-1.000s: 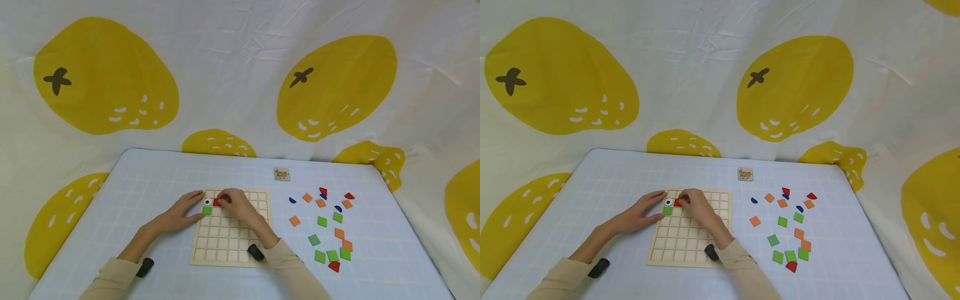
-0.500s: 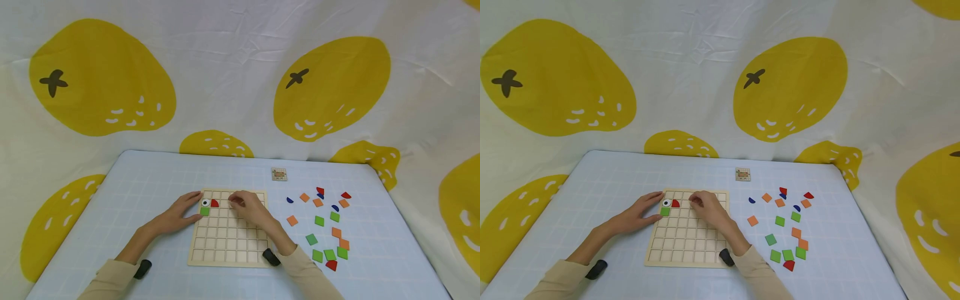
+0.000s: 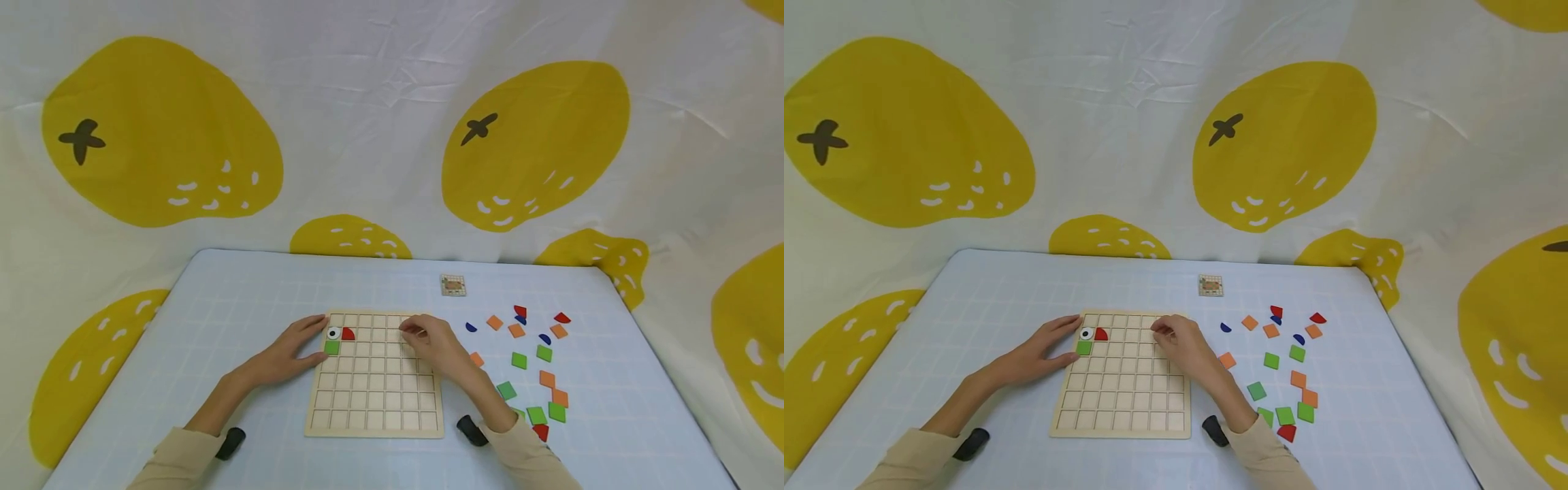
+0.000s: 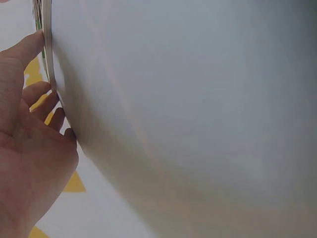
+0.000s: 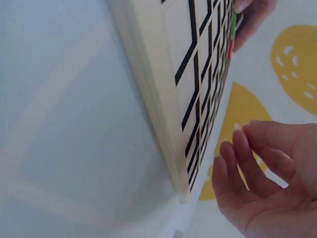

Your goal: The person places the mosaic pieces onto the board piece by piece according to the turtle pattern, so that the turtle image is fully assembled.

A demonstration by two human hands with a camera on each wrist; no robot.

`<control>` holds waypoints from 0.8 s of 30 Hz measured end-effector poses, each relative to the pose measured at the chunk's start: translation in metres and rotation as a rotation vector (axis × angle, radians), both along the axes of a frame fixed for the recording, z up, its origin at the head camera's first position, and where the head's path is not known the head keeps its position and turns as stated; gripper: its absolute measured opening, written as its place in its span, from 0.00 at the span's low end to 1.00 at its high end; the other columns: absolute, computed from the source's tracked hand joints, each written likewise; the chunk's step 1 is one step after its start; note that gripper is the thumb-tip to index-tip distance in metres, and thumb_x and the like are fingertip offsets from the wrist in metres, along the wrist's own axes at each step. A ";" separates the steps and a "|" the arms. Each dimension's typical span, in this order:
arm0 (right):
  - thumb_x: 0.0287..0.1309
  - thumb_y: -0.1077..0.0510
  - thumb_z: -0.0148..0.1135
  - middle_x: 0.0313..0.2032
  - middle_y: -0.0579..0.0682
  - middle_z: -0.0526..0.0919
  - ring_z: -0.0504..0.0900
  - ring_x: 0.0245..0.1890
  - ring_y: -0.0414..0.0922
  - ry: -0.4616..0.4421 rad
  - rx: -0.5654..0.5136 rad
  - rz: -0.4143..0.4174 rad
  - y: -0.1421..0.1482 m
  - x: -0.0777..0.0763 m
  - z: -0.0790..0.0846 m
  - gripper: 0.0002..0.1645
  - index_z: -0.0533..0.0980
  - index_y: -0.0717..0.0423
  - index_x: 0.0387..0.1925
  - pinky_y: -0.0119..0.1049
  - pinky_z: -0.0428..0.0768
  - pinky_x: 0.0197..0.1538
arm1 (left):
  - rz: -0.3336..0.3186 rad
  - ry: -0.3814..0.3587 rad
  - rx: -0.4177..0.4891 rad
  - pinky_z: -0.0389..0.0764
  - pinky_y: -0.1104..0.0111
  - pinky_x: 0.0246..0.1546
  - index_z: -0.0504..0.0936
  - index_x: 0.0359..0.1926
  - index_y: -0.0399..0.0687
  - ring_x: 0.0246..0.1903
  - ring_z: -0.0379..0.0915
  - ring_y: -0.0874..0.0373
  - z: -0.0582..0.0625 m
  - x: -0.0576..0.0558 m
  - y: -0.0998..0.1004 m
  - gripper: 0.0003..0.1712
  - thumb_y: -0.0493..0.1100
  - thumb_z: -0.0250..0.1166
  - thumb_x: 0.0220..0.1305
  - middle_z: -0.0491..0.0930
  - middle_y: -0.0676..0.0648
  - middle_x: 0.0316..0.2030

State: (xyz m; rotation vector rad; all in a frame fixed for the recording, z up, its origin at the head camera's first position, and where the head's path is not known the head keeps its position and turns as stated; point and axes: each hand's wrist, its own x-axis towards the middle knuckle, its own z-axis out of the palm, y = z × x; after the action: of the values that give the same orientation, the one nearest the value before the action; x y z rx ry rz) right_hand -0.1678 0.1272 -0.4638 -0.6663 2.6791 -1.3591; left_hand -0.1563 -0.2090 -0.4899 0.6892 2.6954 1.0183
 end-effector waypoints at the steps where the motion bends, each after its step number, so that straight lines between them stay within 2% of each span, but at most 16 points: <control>1: 0.69 0.66 0.63 0.42 0.52 0.86 0.83 0.43 0.46 0.013 0.005 -0.005 0.004 0.001 0.000 0.09 0.83 0.64 0.48 0.39 0.84 0.48 | 0.000 0.000 0.000 0.57 0.36 0.70 0.60 0.78 0.36 0.75 0.49 0.33 0.000 0.000 0.000 0.42 0.50 0.66 0.72 0.56 0.34 0.77; 7: 0.68 0.65 0.66 0.42 0.48 0.86 0.83 0.43 0.45 0.055 0.053 -0.073 0.026 0.007 0.000 0.09 0.83 0.63 0.47 0.45 0.83 0.52 | -0.001 0.014 0.006 0.58 0.36 0.70 0.61 0.77 0.35 0.75 0.49 0.33 -0.001 0.000 0.000 0.42 0.49 0.66 0.72 0.57 0.34 0.76; 12: 0.67 0.65 0.67 0.44 0.49 0.86 0.83 0.45 0.45 0.050 0.069 -0.139 0.043 0.011 0.002 0.10 0.83 0.61 0.48 0.47 0.83 0.55 | 0.003 0.012 0.007 0.57 0.37 0.71 0.60 0.78 0.37 0.76 0.49 0.34 -0.005 -0.001 0.000 0.42 0.50 0.67 0.72 0.56 0.35 0.77; 24: 0.66 0.64 0.68 0.45 0.50 0.87 0.83 0.46 0.48 0.082 0.142 -0.241 0.084 0.026 0.006 0.11 0.83 0.60 0.50 0.53 0.83 0.54 | 0.003 0.000 0.004 0.57 0.37 0.71 0.60 0.78 0.38 0.76 0.48 0.35 -0.010 -0.004 -0.001 0.43 0.51 0.67 0.72 0.55 0.36 0.78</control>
State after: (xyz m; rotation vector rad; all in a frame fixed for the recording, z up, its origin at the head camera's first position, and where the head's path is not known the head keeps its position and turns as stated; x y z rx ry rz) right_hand -0.1416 0.2110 -0.4582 -0.4047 2.9680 -1.1944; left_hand -0.1604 -0.2102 -0.5001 0.6859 2.6958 1.0250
